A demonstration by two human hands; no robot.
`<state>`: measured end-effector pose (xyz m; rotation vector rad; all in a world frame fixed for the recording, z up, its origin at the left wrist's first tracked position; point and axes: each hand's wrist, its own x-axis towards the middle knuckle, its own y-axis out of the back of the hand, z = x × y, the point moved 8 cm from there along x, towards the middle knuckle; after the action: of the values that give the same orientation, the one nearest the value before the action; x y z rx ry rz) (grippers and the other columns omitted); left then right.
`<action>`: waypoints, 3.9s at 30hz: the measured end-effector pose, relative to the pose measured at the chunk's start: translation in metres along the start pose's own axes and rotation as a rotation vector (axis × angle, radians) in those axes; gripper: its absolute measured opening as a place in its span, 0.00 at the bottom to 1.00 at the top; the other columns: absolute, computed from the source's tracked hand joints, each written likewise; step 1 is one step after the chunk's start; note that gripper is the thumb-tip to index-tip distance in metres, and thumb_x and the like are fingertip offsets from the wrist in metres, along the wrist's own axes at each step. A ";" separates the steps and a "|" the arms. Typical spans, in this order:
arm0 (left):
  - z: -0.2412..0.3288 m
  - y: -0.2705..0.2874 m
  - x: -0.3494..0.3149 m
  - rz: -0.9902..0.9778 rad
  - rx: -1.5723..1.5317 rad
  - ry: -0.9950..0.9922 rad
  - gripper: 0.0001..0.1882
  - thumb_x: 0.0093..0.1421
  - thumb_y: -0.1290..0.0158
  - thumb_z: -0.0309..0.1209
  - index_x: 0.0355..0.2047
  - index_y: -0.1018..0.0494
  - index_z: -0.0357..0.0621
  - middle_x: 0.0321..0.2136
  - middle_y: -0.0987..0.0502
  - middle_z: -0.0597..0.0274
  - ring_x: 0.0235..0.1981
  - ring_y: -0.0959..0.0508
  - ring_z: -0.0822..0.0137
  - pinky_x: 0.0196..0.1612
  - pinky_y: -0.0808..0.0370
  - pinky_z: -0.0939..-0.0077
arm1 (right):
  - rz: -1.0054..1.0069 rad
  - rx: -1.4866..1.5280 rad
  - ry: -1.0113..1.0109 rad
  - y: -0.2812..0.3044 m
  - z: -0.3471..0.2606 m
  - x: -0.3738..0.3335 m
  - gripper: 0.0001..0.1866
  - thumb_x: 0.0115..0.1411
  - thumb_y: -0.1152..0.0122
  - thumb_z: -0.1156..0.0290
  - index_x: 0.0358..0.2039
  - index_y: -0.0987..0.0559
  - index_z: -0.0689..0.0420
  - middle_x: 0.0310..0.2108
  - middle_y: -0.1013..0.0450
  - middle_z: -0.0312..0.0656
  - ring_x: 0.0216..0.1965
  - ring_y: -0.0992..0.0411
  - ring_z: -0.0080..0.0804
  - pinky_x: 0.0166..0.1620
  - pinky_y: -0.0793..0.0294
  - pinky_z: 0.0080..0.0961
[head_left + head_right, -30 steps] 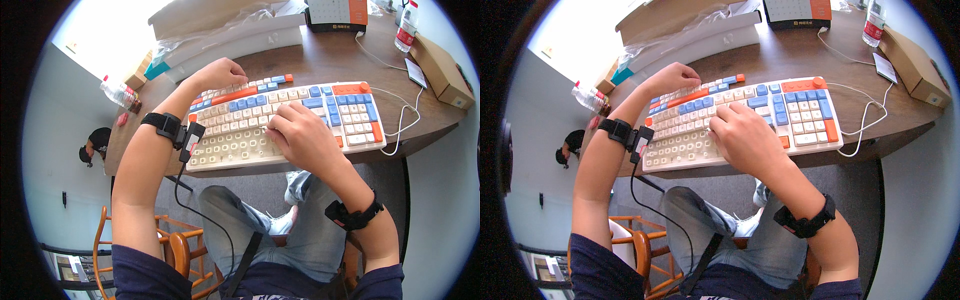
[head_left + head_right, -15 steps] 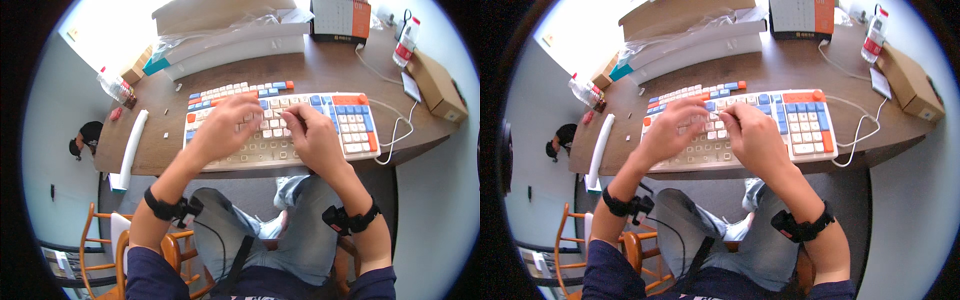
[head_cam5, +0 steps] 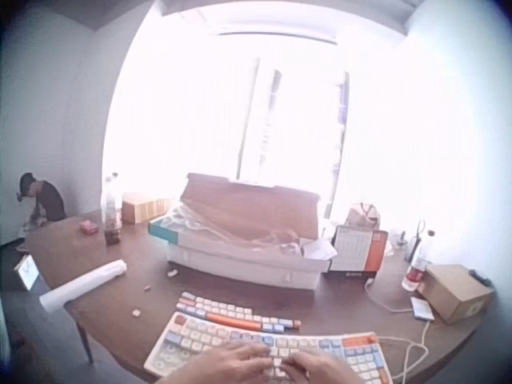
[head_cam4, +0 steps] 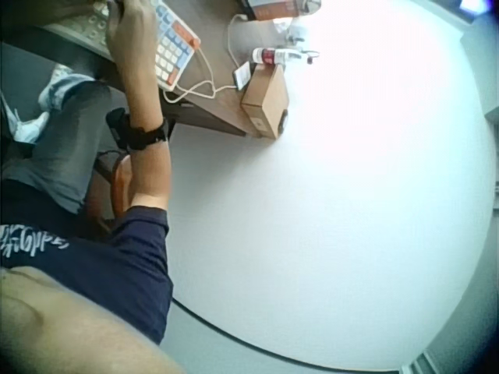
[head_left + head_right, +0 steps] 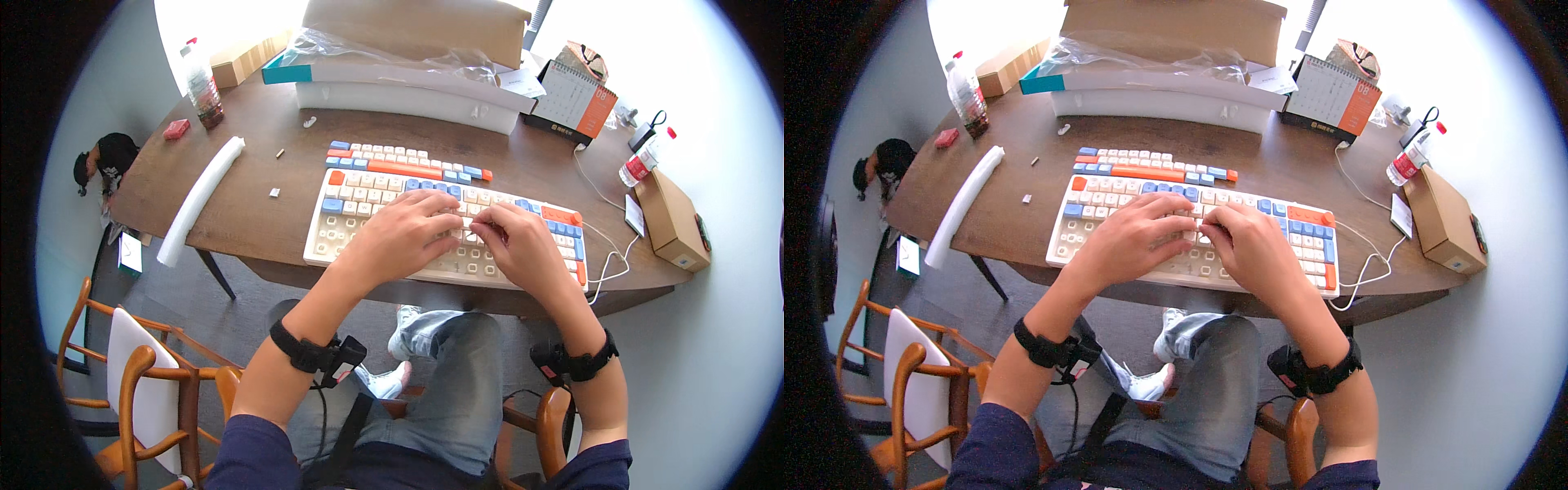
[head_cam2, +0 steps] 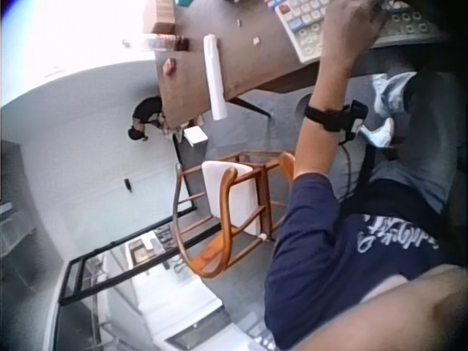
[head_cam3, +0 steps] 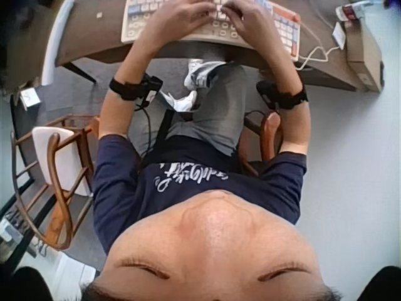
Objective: Assembling a mechanical keyboard by pressing keycaps onto the switches.
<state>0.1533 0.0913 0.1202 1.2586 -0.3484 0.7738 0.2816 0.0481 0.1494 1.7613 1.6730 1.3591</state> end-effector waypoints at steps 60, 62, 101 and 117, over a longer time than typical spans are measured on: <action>0.034 0.000 0.011 -0.110 0.303 -0.227 0.09 0.57 0.41 0.26 0.38 0.24 0.38 0.37 0.20 0.57 0.41 0.18 0.58 0.46 0.20 0.65 | 0.231 -0.083 0.137 -0.010 0.012 -0.029 0.07 0.57 0.35 0.73 0.28 0.22 0.63 0.33 0.27 0.46 0.39 0.28 0.44 0.45 0.27 0.38; 0.022 0.012 0.025 -0.114 0.288 -0.230 0.08 0.55 0.37 0.26 0.35 0.22 0.39 0.37 0.18 0.57 0.39 0.17 0.59 0.42 0.19 0.69 | 0.245 -0.076 0.132 -0.010 0.015 -0.030 0.07 0.57 0.36 0.73 0.28 0.22 0.63 0.33 0.27 0.46 0.40 0.28 0.44 0.46 0.27 0.38; -0.147 -0.034 0.104 -0.556 0.107 0.421 0.14 0.62 0.51 0.25 0.42 0.18 0.38 0.40 0.17 0.48 0.43 0.18 0.55 0.51 0.25 0.68 | 0.255 -0.098 0.191 -0.013 0.014 -0.031 0.08 0.58 0.39 0.70 0.29 0.21 0.63 0.35 0.26 0.45 0.42 0.27 0.39 0.49 0.25 0.34; -0.137 -0.028 0.107 -0.547 0.113 0.363 0.14 0.61 0.52 0.23 0.42 0.19 0.34 0.36 0.16 0.51 0.38 0.18 0.62 0.47 0.23 0.71 | 0.258 -0.109 0.184 -0.015 0.016 -0.031 0.09 0.59 0.38 0.68 0.29 0.22 0.61 0.35 0.26 0.44 0.42 0.27 0.39 0.48 0.25 0.33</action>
<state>0.2242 0.2522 0.1262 1.2107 0.3302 0.5343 0.2906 0.0289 0.1178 1.8882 1.4641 1.7376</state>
